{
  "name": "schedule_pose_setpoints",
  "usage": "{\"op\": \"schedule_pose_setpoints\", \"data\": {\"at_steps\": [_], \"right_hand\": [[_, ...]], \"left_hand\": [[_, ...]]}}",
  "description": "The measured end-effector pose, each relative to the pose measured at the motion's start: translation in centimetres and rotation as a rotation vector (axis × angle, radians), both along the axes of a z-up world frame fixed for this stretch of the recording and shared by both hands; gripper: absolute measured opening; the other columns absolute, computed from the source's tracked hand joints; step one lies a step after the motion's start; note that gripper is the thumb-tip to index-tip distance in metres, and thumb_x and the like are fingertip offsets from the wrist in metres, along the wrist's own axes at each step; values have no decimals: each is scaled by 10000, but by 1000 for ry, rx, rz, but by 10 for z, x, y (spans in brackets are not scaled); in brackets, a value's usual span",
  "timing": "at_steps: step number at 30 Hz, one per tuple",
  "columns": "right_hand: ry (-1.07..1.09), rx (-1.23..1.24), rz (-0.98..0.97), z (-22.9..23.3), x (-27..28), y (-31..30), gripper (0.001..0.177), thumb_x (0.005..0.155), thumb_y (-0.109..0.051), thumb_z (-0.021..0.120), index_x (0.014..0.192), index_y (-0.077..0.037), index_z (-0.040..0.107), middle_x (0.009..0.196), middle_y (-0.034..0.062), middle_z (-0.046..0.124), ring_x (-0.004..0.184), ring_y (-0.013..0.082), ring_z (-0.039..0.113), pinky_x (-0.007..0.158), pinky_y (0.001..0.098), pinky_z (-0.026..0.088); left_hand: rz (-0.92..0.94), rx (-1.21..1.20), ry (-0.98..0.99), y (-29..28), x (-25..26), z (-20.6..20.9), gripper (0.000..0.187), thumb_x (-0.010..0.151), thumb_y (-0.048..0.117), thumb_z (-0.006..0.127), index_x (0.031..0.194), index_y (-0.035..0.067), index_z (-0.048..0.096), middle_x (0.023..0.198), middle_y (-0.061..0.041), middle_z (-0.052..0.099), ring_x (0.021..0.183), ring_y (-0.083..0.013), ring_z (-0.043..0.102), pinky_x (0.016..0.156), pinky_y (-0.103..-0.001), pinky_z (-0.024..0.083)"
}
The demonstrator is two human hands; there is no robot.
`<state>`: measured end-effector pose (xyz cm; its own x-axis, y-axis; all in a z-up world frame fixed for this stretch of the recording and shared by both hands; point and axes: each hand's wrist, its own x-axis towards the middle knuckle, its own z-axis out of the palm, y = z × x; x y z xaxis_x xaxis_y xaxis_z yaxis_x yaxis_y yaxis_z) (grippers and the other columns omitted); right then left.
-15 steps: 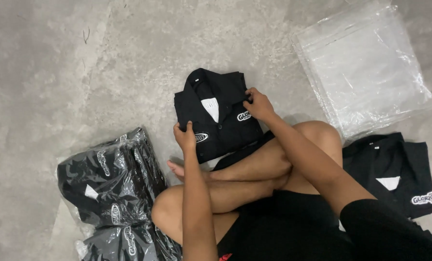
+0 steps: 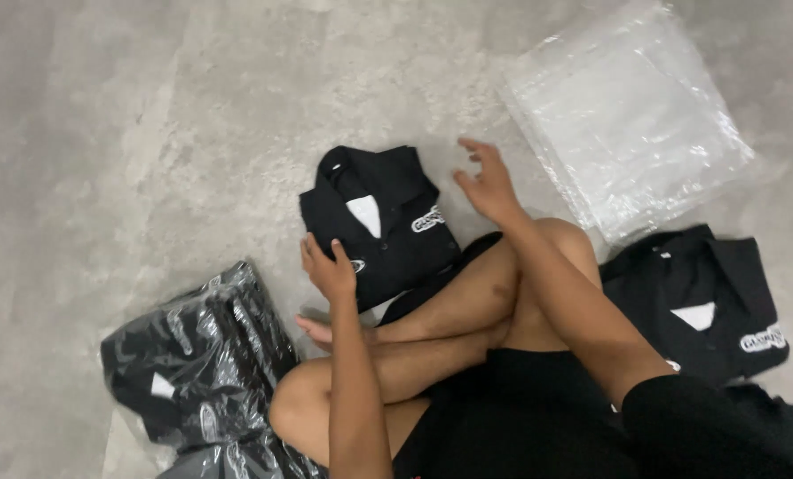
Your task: A person sitting on the floor packs folded black shirts into individual clear plastic bags.
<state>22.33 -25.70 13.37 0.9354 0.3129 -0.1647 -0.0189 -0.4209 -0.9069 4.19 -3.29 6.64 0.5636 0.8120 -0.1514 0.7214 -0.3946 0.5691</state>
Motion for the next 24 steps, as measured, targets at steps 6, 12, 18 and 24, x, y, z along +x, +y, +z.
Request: {"op": "schedule_pose_setpoints", "data": {"at_steps": [6,12,18,24], "right_hand": [[-469,-181,-514,-24,60,-227,377,830,-6,626,1185,-63,513,1157,132,445,1033,291,490,909,360,403],[757,-704,-944,-66,16,-464,760,886,-521,431,1472,-180,87,1480,163,6,1372,353,61,1121,454,156],[948,-872,-646,-86,-32,-492,749,957,-435,330,1419,-189,-206,1432,170,-262,1359,440,-133,1118,557,20],[755,-1016,-533,-119,-42,-513,782,931,-449,377,1461,-49,-37,1426,370,-18,1326,529,40,1077,623,135]], "left_hand": [[-194,-195,-266,-58,35,34,350,909,208,466,1229,69,491,1325,-142,359,1255,-296,356,981,-438,343],[-682,-362,-325,-152,98,66,232,891,138,488,1077,48,593,1038,-88,587,944,-205,569,810,-308,445],[-1084,-463,240,-270,175,113,433,859,370,472,1235,157,506,1250,-20,503,1067,-229,553,848,-352,438],[-1499,72,413,-375,227,64,531,867,350,567,1310,85,442,1257,-156,461,1145,-299,482,878,-447,420]]}}
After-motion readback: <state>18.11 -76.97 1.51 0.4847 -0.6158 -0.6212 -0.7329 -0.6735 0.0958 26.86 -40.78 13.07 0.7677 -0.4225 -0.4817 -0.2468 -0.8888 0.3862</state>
